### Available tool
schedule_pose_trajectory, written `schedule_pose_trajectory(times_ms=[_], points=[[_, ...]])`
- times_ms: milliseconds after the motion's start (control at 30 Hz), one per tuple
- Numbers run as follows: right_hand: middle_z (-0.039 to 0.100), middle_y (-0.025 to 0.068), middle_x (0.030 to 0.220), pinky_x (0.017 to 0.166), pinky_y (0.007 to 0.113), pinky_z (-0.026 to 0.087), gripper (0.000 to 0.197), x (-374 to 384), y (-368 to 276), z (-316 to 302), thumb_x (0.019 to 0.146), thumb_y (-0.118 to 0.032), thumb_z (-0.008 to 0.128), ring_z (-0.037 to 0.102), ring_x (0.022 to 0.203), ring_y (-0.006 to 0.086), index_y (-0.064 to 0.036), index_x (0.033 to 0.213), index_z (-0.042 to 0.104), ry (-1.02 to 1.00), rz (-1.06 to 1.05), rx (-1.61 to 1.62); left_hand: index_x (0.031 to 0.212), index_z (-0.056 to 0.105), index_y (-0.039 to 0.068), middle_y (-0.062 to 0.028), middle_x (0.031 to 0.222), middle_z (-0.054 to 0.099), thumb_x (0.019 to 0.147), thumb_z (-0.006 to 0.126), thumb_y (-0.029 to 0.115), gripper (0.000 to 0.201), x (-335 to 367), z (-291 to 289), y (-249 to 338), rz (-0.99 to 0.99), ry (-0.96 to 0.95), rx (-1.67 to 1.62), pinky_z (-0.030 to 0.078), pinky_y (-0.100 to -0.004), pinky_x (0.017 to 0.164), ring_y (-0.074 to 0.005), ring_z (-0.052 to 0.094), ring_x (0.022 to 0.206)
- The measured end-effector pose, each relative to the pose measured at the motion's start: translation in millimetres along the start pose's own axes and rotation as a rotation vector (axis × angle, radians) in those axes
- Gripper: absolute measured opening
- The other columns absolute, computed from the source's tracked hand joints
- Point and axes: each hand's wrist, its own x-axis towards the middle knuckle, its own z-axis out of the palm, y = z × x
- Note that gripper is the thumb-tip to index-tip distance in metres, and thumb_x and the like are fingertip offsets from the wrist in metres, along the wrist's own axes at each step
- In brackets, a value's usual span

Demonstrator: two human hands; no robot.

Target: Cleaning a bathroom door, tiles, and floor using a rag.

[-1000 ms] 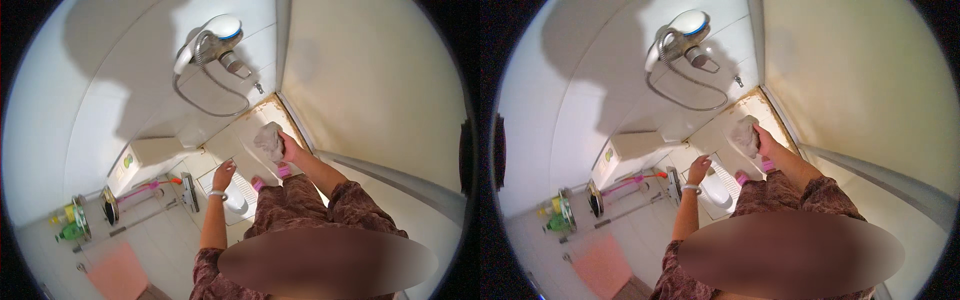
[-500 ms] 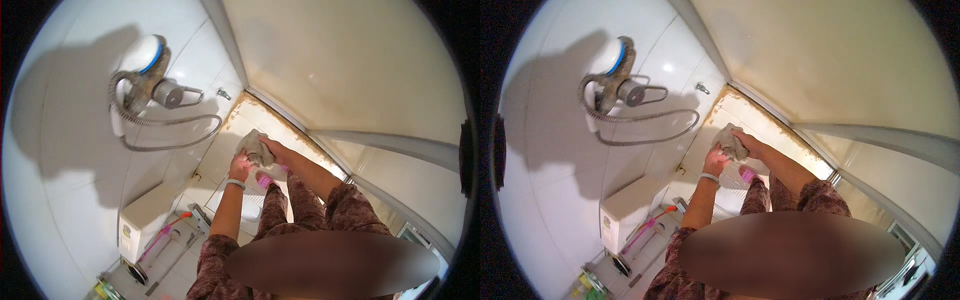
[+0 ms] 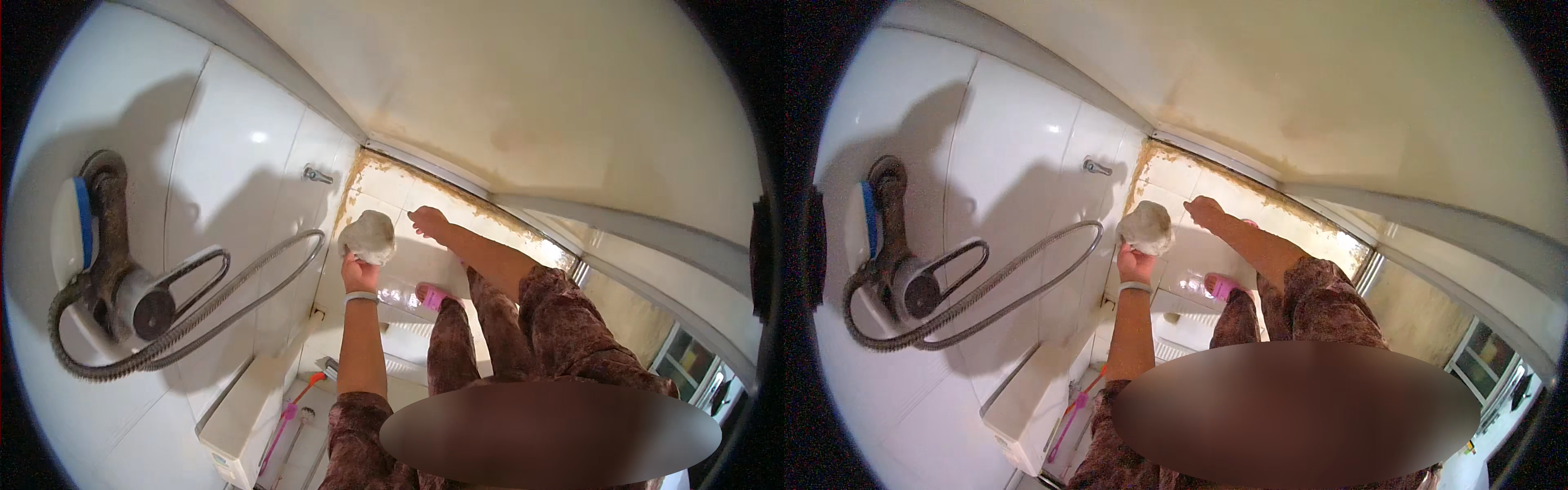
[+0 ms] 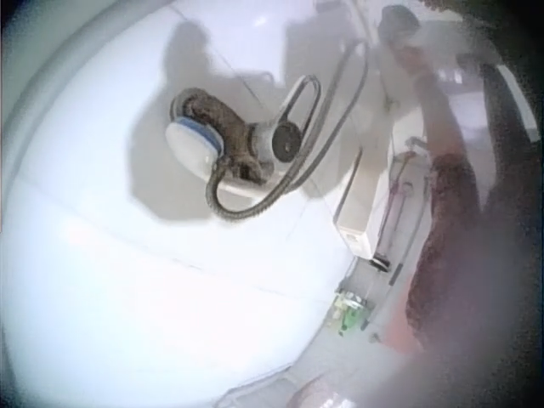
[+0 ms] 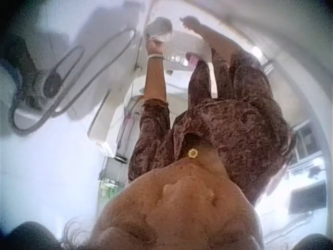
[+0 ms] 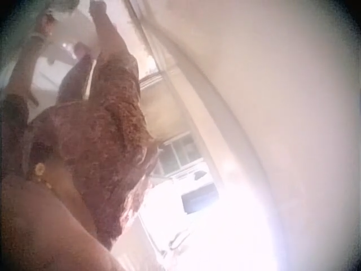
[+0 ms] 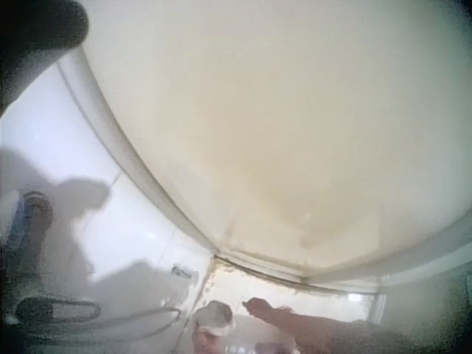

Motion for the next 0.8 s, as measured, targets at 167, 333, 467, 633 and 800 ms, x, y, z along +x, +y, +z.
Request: schedule_pose_trajectory(times_ms=[167,333,467,633,800], points=[[0.066,0.0205,0.089,0.081,0.042,0.050,0.032,40.9,-50.3,6.3,0.086,-0.032,0.052,0.064,0.087,0.0345,-0.0023,0.091,0.064,0.249,-0.508,-0.436,0.130,0.047,0.007,-0.0104,0.132,0.051,0.096,0.044,0.042,0.049,46.6,12.9,-8.8,0.056,-0.005,0.038,0.037,-0.0529,0.104,-0.0312,0.047,0.123],[0.065,0.0210,0.090,0.079,0.046,0.049,0.032,56.3,-128.0,37.8,0.085,-0.032,0.054,0.063,0.086,0.0372,-0.0027,0.093,0.064,0.206,-0.785,-0.494,0.121,0.054,0.010,-0.0072,0.123,0.058,0.092,0.058,0.036,0.039,100.2,13.1,-8.1,0.006,0.005,0.029,0.045,-0.0467,0.097,-0.0262,0.055,0.112],[0.065,0.0198,0.088,0.077,0.047,0.050,0.031,58.7,-163.8,51.6,0.084,-0.032,0.057,0.063,0.086,0.0373,-0.0022,0.090,0.062,0.106,-0.853,-0.786,0.121,0.053,0.011,-0.0070,0.113,0.060,0.091,0.056,0.019,0.030,139.7,10.8,-17.9,0.022,0.074,0.110,0.049,-0.0414,0.089,-0.0240,0.059,0.101],[0.065,0.0177,0.086,0.072,0.049,0.048,0.023,45.3,-187.0,66.8,0.082,-0.026,0.058,0.064,0.084,0.0359,-0.0051,0.089,0.062,0.122,-1.076,-0.987,0.116,0.053,0.010,-0.0055,0.109,0.060,0.084,0.056,0.002,0.033,181.0,-27.7,-0.8,0.098,-0.031,0.094,0.051,-0.0386,0.078,-0.0233,0.060,0.091],[0.063,0.0137,0.088,0.077,0.044,0.044,0.023,58.2,-190.7,46.3,0.089,-0.027,0.053,0.062,0.085,0.0319,-0.0049,0.090,0.059,0.115,-1.192,-1.278,0.112,0.054,0.009,-0.0047,0.104,0.060,0.076,0.056,-0.008,0.041,220.8,-27.3,-19.2,0.113,-0.067,0.024,0.051,-0.0384,0.074,-0.0237,0.061,0.087]])
